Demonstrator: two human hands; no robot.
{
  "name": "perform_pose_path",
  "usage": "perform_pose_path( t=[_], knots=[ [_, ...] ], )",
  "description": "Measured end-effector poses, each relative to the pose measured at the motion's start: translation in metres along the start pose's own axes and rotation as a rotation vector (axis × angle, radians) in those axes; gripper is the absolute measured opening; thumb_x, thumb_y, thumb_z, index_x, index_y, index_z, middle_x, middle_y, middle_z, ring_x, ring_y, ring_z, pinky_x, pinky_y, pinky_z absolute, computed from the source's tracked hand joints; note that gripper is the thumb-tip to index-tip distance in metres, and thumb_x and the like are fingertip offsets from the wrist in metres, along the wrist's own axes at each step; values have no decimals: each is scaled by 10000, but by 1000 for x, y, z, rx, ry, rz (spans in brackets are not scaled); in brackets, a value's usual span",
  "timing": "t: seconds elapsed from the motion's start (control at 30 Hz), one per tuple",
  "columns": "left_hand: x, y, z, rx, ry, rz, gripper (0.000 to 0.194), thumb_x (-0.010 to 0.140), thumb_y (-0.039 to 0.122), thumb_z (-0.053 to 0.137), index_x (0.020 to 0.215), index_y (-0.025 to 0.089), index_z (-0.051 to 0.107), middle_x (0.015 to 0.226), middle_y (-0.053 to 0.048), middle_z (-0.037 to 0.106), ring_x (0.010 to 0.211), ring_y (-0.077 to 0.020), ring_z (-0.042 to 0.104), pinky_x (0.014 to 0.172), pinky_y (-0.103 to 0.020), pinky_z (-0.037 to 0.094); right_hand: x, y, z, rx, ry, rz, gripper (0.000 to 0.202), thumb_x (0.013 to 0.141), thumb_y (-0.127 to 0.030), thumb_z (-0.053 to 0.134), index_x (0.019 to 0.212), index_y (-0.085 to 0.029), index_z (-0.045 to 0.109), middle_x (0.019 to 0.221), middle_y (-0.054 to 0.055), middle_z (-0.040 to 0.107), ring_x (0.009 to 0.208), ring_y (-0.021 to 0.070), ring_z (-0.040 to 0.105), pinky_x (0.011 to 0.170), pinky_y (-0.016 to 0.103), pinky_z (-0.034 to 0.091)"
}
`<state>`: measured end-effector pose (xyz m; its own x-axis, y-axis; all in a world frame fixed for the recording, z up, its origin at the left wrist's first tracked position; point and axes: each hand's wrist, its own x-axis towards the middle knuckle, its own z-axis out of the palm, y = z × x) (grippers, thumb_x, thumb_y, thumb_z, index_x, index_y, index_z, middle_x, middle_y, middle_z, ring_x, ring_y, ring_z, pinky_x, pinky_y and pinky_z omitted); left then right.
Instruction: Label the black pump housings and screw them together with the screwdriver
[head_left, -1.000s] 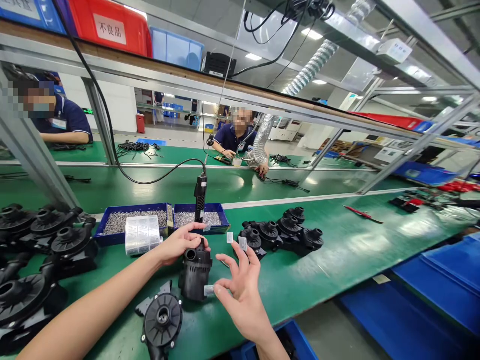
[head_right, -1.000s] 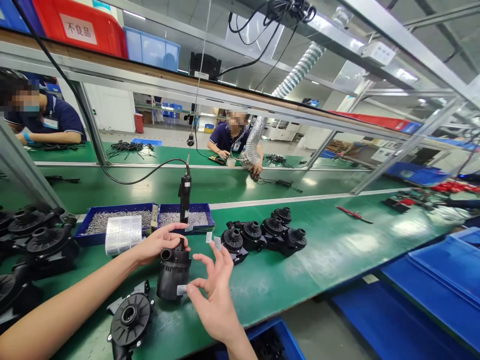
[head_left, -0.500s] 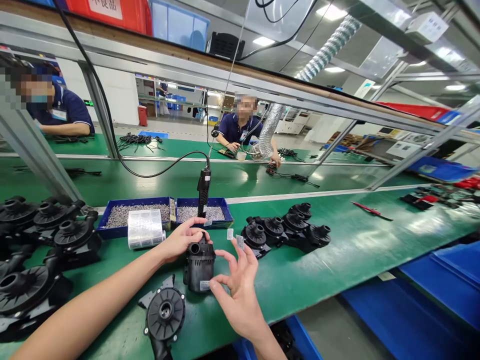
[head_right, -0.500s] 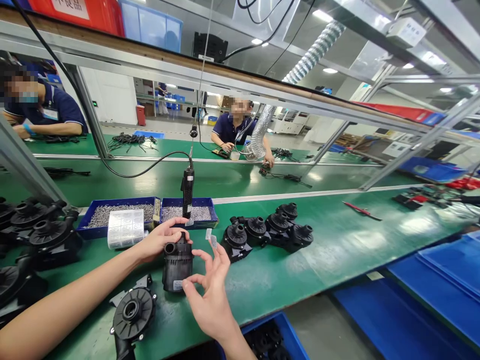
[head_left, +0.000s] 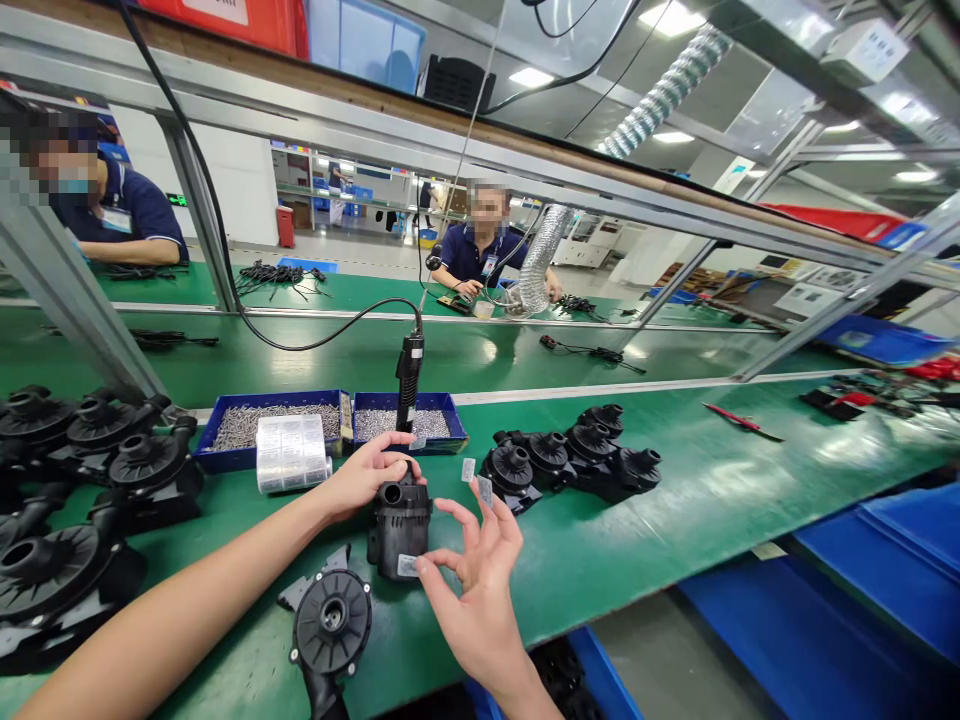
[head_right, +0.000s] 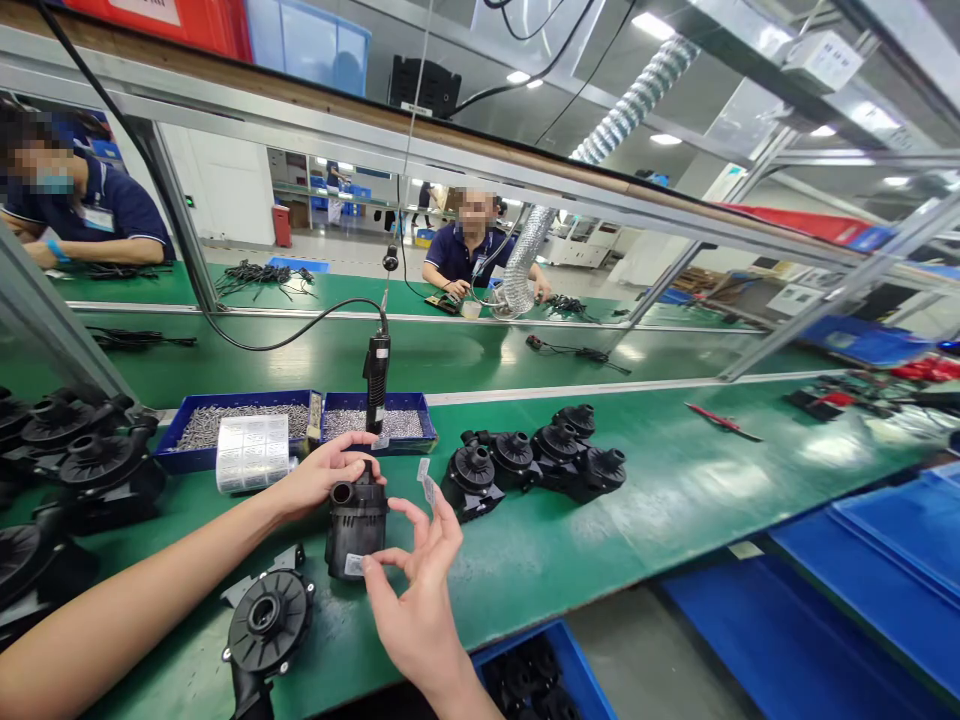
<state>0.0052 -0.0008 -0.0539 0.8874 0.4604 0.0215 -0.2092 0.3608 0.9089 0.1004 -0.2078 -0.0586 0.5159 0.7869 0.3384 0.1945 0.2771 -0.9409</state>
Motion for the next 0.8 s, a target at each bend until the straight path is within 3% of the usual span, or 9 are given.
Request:
perform_pose_path(
  t=[0.17, 0.33, 0.8],
  knots=[
    [-1, 1, 0, 1, -5, -5, 748, 821, 512, 961, 1331, 189, 520, 999, -90, 749, 995, -272, 750, 859, -372, 570, 0, -1, 2, -68, 0, -175, 774, 1046, -132, 627, 1631, -425, 213, 1755, 146, 105, 1413, 311, 516, 711, 353, 723],
    [0, 0, -1, 4, -3, -8, 746, 812, 527, 964, 1314, 185, 530, 1006, -93, 755, 974, -261, 749, 859, -366, 564, -2, -2, 2, -143, -31, -303, 831, 1047, -48, 606, 1662, -443, 210, 1765, 129, 101, 1461, 321, 496, 732, 382, 754],
    [0, 3, 3, -12, -4, -35, 687, 807, 514, 965, 1270, 205, 562, 997, -76, 744, 1019, -308, 765, 901, -400, 558, -2, -13, 4, -205, -36, -209, 849, 1074, -148, 626, 1671, -528, 158, 1809, 66, 15, 1468, 353, 500, 719, 444, 770]
  ],
)
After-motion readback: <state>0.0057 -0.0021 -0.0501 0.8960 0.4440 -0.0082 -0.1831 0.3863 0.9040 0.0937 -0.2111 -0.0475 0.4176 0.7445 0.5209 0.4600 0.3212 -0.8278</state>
